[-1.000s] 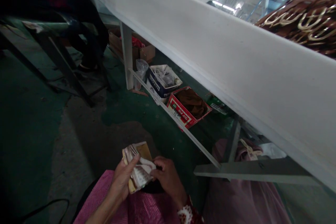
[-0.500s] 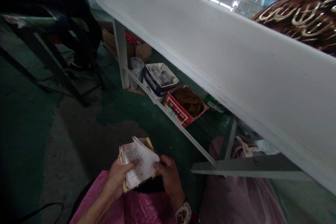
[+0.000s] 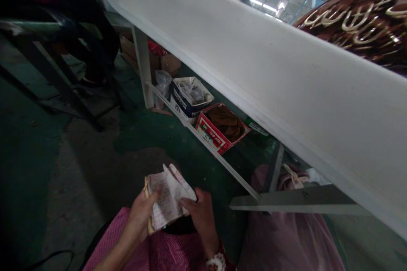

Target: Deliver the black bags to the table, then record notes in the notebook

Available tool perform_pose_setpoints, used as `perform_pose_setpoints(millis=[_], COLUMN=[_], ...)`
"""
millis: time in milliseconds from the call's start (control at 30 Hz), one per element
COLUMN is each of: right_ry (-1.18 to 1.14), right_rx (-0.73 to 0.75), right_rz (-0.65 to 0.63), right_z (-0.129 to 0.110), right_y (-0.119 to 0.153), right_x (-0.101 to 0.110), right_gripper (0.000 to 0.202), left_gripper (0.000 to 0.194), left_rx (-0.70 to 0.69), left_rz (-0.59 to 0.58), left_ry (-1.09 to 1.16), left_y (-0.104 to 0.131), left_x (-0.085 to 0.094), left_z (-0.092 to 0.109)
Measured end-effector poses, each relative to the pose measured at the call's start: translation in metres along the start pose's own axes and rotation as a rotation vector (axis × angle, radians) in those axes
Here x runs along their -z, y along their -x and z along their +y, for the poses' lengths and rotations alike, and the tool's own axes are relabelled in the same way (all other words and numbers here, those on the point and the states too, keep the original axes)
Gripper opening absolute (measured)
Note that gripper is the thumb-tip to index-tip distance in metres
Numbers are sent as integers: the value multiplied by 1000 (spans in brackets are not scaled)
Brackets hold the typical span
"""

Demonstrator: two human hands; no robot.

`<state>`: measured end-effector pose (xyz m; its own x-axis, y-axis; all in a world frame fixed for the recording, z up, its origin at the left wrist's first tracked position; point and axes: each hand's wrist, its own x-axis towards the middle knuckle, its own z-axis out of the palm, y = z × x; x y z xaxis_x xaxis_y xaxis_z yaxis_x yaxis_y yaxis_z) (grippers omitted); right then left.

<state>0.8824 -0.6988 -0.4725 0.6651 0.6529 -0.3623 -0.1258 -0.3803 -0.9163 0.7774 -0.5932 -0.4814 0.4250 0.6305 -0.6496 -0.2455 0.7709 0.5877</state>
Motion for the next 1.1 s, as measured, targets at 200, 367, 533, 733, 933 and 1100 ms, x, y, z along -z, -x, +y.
perform_pose_setpoints(millis=[200,367,533,733,933,1100], right_ry=[-15,-475,-459,-184,512,886], right_rx=[10,-50,-102,11,197,406], right_rz=[-36,-80,-1,74,320,3], right_z=[-1,15,16,14,14,-11], right_y=[3,-2,3,10,19,28], right_x=[-11,6,12,8,4,-18], right_gripper=[26,39,36,35,63,19], left_gripper=[42,41,37,19,30,29], left_rx=[-55,96,301,284,253,268], left_rz=[-22,-19,-179,-93,-103,-133], left_ry=[-135,-107,97,153,194,248], left_y=[-2,-6,-9,-14,-12,-11], left_x=[-15,-5,17,42,51,51], left_z=[-4,-1,6,-13,-19,-15])
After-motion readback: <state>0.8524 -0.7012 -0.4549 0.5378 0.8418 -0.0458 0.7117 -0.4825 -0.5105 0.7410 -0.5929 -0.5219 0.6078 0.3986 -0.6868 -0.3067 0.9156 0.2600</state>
